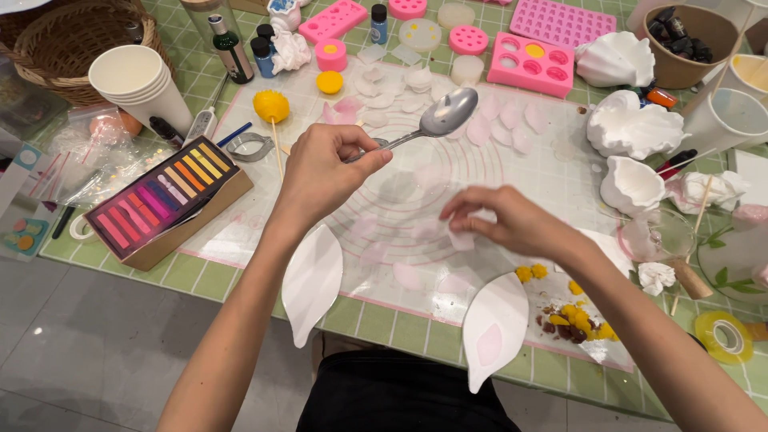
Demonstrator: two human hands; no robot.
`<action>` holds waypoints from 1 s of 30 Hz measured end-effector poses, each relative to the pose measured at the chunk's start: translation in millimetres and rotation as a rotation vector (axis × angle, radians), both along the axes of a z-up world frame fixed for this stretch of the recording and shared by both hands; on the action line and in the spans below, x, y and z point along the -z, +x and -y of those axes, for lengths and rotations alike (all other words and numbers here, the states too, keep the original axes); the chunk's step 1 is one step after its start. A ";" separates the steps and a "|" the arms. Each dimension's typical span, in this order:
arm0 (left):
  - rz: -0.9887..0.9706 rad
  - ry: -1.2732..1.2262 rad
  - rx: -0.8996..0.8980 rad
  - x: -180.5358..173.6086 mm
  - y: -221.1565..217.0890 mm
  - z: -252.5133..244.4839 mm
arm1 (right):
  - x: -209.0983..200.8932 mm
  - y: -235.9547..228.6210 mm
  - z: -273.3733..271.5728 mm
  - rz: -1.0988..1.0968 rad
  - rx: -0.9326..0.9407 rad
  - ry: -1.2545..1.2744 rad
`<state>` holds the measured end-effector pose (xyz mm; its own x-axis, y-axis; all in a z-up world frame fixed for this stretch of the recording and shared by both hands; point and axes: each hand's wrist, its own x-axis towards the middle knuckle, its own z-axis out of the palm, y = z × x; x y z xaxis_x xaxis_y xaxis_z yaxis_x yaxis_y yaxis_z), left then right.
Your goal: The person is crafting decorative wax petals and assembling candle components using molds and manual tools.
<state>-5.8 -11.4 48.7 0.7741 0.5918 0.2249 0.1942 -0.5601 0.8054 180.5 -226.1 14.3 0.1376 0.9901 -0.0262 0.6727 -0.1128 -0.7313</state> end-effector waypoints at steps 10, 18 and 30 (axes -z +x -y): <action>-0.012 0.005 0.033 -0.4 4.1 9.8 | 15.7 -8.1 12.4 0.179 -0.067 -0.156; -0.019 0.013 0.028 -1.9 1.5 7.8 | 20.2 -10.9 23.1 0.407 -0.121 0.043; -0.032 -0.001 0.039 7.1 7.5 12.3 | 67.7 -47.3 -10.3 0.580 0.322 0.253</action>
